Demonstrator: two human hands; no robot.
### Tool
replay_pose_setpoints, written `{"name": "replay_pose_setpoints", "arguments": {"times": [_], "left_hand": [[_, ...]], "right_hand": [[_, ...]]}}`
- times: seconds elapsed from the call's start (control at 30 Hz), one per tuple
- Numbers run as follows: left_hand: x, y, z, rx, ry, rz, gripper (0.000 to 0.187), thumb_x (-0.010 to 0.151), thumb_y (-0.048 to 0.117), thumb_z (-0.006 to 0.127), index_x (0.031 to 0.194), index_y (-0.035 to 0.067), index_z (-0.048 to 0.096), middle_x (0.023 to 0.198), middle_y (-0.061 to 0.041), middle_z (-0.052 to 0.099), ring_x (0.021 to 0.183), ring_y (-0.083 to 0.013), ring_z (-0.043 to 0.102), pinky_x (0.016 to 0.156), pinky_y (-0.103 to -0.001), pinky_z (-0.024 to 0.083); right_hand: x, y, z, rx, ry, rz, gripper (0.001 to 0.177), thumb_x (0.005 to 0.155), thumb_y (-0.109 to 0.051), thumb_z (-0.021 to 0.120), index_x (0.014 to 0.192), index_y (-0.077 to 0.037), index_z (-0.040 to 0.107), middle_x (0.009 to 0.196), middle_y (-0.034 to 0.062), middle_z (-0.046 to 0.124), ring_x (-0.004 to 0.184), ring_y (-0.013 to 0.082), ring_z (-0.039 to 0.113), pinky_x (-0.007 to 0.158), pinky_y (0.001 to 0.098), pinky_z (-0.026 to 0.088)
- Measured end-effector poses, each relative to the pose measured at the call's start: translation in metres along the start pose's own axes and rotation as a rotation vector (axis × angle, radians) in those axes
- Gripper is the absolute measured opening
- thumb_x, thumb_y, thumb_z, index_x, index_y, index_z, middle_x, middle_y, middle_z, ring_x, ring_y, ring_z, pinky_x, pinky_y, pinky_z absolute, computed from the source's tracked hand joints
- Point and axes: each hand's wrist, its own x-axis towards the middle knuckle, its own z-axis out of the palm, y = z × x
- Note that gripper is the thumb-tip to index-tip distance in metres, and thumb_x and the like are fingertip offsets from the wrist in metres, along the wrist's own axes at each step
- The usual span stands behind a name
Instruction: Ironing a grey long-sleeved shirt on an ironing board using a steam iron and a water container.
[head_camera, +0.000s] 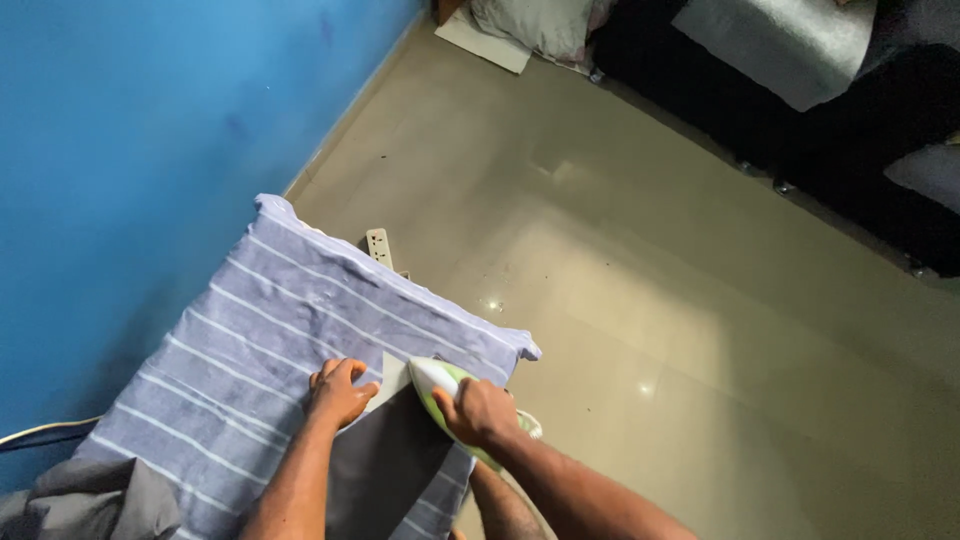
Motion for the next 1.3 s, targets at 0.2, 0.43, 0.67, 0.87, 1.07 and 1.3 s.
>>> {"name": "replay_pose_setpoints", "arguments": {"times": [0.2, 0.43, 0.67, 0.87, 1.07, 1.3], "left_hand": [[-0.014, -0.004, 0.002, 0.037, 0.093, 0.124, 0.045, 0.074, 0.042, 0.082, 0.11, 0.018, 0.07, 0.124, -0.008, 0.062, 0.128, -0.0267, 0.051, 0.112, -0.042, 0.035], [-0.026, 0.007, -0.011, -0.026, 0.098, 0.096, 0.043, 0.074, 0.037, 0.079, 0.111, 0.016, 0.07, 0.128, -0.01, 0.062, 0.125, -0.0318, 0.054, 0.11, -0.043, 0.04], [-0.02, 0.013, -0.023, -0.093, 0.022, -0.02, 0.048, 0.073, 0.04, 0.079, 0.116, 0.018, 0.071, 0.13, -0.008, 0.062, 0.127, -0.0329, 0.052, 0.11, -0.043, 0.042], [-0.02, 0.023, -0.037, -0.077, -0.012, -0.086, 0.05, 0.075, 0.043, 0.08, 0.118, 0.018, 0.071, 0.133, -0.007, 0.059, 0.129, -0.0338, 0.05, 0.11, -0.044, 0.042], [-0.017, 0.019, -0.038, -0.12, -0.039, -0.116, 0.051, 0.077, 0.043, 0.079, 0.119, 0.016, 0.07, 0.131, -0.007, 0.061, 0.128, -0.0322, 0.052, 0.107, -0.043, 0.044], [-0.007, 0.009, -0.032, -0.132, -0.027, -0.079, 0.049, 0.077, 0.042, 0.078, 0.118, 0.016, 0.071, 0.127, -0.007, 0.064, 0.125, -0.0312, 0.054, 0.107, -0.043, 0.045]], "right_hand": [[0.044, -0.012, 0.005, -0.005, -0.028, 0.001, 0.065, 0.09, -0.063, 0.057, 0.09, -0.001, 0.075, 0.095, 0.0274, 0.072, 0.092, 0.0457, 0.071, 0.079, 0.0549, 0.056], [-0.024, 0.057, 0.015, 0.008, -0.029, 0.134, 0.072, 0.092, -0.067, 0.054, 0.091, 0.003, 0.072, 0.092, 0.031, 0.072, 0.092, 0.0465, 0.071, 0.08, 0.0552, 0.055], [-0.003, 0.035, 0.007, 0.01, -0.018, 0.081, 0.067, 0.091, -0.063, 0.058, 0.086, 0.002, 0.072, 0.085, 0.0309, 0.071, 0.086, 0.0458, 0.072, 0.077, 0.0537, 0.056], [0.058, -0.049, -0.021, -0.076, -0.054, -0.047, 0.065, 0.09, -0.064, 0.057, 0.084, -0.002, 0.074, 0.088, 0.0251, 0.073, 0.085, 0.0443, 0.072, 0.074, 0.0536, 0.056], [0.052, -0.044, -0.018, -0.103, -0.079, -0.032, 0.068, 0.091, -0.066, 0.057, 0.087, 0.0, 0.075, 0.09, 0.0258, 0.073, 0.088, 0.0443, 0.071, 0.075, 0.0537, 0.056], [-0.025, 0.041, -0.003, -0.073, -0.079, 0.1, 0.066, 0.091, -0.063, 0.057, 0.095, 0.001, 0.072, 0.087, 0.0271, 0.072, 0.085, 0.0459, 0.072, 0.075, 0.0545, 0.056]]}}
